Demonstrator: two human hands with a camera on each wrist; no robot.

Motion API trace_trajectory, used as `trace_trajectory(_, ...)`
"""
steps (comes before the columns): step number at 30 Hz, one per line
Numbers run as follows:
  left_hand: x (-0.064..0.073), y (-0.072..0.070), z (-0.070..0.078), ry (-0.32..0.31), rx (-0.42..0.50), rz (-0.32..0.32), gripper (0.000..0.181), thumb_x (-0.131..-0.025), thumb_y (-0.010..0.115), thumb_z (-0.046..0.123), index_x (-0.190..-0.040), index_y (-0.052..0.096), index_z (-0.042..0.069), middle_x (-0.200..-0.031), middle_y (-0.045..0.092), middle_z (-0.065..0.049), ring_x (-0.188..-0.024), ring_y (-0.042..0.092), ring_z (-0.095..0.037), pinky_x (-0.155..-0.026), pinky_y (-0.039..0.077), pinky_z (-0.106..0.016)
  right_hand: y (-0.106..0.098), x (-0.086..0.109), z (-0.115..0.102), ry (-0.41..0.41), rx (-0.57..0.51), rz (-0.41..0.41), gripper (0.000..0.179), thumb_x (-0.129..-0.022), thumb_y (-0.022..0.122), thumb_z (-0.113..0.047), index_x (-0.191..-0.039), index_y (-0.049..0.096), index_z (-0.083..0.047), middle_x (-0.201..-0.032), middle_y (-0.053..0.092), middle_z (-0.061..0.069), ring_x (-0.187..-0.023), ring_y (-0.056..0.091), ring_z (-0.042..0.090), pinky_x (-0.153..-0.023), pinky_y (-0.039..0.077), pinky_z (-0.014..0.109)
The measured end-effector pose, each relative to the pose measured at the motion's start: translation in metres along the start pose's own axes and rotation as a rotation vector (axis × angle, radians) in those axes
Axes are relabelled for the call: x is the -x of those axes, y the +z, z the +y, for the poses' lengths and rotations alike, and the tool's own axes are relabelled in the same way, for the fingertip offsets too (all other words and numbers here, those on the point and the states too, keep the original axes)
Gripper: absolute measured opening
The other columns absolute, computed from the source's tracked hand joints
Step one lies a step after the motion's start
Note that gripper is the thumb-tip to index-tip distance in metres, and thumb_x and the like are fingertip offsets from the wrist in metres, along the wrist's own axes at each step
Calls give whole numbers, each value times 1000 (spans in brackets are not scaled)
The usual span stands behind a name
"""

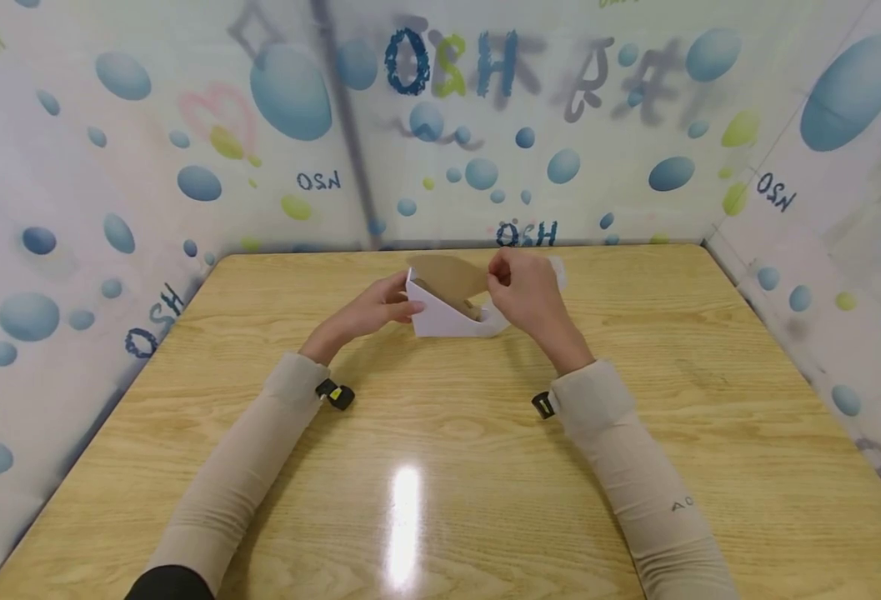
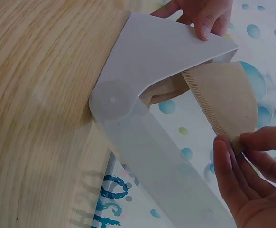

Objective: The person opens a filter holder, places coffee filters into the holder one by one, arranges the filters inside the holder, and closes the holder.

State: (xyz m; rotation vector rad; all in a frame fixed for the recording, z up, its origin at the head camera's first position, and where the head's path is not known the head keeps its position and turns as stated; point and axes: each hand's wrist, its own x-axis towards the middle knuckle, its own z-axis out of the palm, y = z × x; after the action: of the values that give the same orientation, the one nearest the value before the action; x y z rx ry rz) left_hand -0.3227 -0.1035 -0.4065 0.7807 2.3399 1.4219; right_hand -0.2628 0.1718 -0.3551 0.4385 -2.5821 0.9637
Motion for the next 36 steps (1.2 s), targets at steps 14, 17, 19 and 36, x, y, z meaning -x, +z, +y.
trace_trajectory(14,0,-1,0,-7,-4,-3,45,-105,61,21,-148,48,14,-134,61,-14,-121,65,-32,-98,58,-52,0,1,0,2,24,-42,12,-98,64,-9,-102,70,1,-93,76,19,-82,71,31,-76,59,46)
trace_trajectory(17,0,-1,-1,-14,-4,-1,44,-105,61,21,-147,48,13,-134,61,-14,-121,65,-31,-99,58,-52,-1,0,0,1,17,-60,13,-98,63,-9,-103,70,1,-93,76,18,-82,71,30,-76,58,46)
trace_trajectory(19,1,-1,-1,-15,-6,0,44,-105,61,21,-147,48,13,-134,61,-14,-122,65,-31,-99,58,-52,-2,0,0,1,21,-63,13,-98,63,-9,-104,71,1,-93,76,18,-82,71,29,-76,58,44)
trace_trajectory(36,2,-1,0,-2,-6,-5,46,-106,61,22,-149,46,15,-134,60,-14,-123,64,-31,-100,57,-51,0,-2,0,-30,48,-129,8,-94,63,-5,-97,69,0,-88,74,16,-77,67,27,-71,54,38)
